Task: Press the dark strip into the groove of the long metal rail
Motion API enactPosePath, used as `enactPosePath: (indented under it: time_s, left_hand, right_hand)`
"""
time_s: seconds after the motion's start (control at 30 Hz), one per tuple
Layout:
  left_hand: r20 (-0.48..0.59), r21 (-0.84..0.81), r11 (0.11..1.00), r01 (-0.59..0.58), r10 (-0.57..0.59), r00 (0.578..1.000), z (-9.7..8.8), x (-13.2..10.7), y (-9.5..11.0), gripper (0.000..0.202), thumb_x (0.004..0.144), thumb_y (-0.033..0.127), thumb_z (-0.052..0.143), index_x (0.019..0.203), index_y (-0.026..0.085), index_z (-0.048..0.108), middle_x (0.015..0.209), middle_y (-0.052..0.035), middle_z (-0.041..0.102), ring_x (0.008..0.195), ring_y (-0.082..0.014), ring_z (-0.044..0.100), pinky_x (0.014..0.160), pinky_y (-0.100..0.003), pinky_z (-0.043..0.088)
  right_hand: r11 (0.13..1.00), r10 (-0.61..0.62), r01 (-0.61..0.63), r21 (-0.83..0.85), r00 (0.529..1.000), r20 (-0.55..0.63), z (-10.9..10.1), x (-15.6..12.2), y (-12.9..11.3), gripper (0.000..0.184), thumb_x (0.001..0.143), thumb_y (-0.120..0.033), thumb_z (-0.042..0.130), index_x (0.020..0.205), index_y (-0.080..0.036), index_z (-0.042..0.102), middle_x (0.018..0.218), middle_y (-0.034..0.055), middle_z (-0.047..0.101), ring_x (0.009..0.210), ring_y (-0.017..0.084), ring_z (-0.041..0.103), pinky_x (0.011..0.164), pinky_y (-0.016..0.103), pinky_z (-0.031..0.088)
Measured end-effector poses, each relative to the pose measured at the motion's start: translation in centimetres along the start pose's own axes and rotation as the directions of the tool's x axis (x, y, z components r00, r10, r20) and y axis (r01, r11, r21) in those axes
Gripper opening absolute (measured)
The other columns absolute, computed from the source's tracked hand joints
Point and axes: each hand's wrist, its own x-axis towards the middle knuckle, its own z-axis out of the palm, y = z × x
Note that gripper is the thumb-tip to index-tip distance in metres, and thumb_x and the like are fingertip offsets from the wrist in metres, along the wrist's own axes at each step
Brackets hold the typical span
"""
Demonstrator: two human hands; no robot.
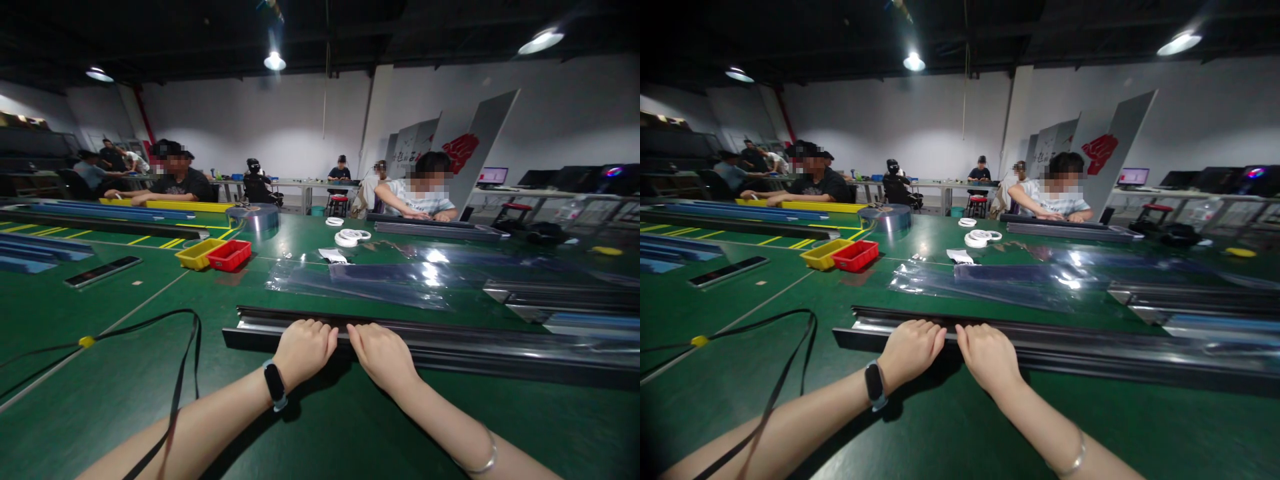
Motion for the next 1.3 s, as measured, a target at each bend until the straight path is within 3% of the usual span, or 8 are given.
enactPosePath:
  time_s: [0.3, 0.7, 1.07, 1.23, 1.3]
  left_hand:
    - [0.043, 0.015, 1.0, 0.009, -0.01, 0.999, 0.1, 0.1, 0.0, 0.032, 0.087, 0.027, 0.032, 0.064, 0.017, 0.053, 0.058, -0.0031, 0.056, 0.058, -0.0159, 0.054, 0.055, -0.029, 0.037]
    - [0.021, 0.02, 1.0, 0.01, -0.01, 1.0, 0.0, 0.0, 0.1, 0.033, 0.087, 0.027, 0.032, 0.063, 0.016, 0.052, 0.057, -0.0035, 0.056, 0.057, -0.0154, 0.054, 0.056, -0.029, 0.038]
    - [0.067, 0.037, 0.999, 0.01, -0.012, 0.998, 0.2, 0.0, -0.1, 0.033, 0.087, 0.029, 0.03, 0.066, 0.018, 0.052, 0.058, -0.0032, 0.057, 0.057, -0.0171, 0.053, 0.054, -0.03, 0.036]
    - [0.061, 0.031, 0.999, 0.006, -0.008, 0.998, 0.1, -0.1, -0.1, 0.032, 0.087, 0.028, 0.031, 0.066, 0.017, 0.053, 0.059, -0.0032, 0.057, 0.058, -0.0167, 0.053, 0.055, -0.03, 0.036]
    - [0.063, 0.03, 1.0, 0.006, -0.008, 0.998, 0.1, -0.1, -0.1, 0.032, 0.087, 0.028, 0.031, 0.066, 0.017, 0.053, 0.06, -0.0032, 0.057, 0.059, -0.0167, 0.053, 0.056, -0.03, 0.037]
  right_hand:
    - [1.0, 0.023, -0.023, 0.002, 0.997, 0.068, -0.1, 0.2, 0.0, 0.04, 0.088, -0.032, 0.028, 0.062, -0.018, 0.055, 0.054, 0.0013, 0.057, 0.054, 0.011, 0.052, 0.05, 0.026, 0.023]
    - [0.997, 0.061, -0.058, -0.054, 0.997, 0.056, -0.7, 0.2, 0.3, 0.041, 0.088, -0.028, 0.028, 0.059, -0.017, 0.056, 0.053, 0.0033, 0.058, 0.051, 0.013, 0.052, 0.048, 0.027, 0.023]
    - [0.997, 0.027, -0.02, -0.07, 0.995, 0.1, -0.3, 0.2, 0.3, 0.041, 0.087, -0.028, 0.029, 0.059, -0.016, 0.056, 0.055, 0.0043, 0.058, 0.052, 0.014, 0.053, 0.048, 0.027, 0.023]
    - [0.991, -0.076, 0.087, -0.105, 0.991, 0.111, -0.9, 0.3, 0.6, 0.036, 0.087, -0.022, 0.029, 0.07, -0.015, 0.06, 0.053, 0.0031, 0.057, 0.049, 0.013, 0.051, 0.044, 0.027, 0.018]
    - [0.991, -0.03, 0.043, -0.124, 0.994, 0.103, -1.2, 0.3, 0.6, 0.038, 0.087, -0.022, 0.028, 0.068, -0.015, 0.06, 0.052, 0.0033, 0.057, 0.048, 0.012, 0.051, 0.044, 0.027, 0.017]
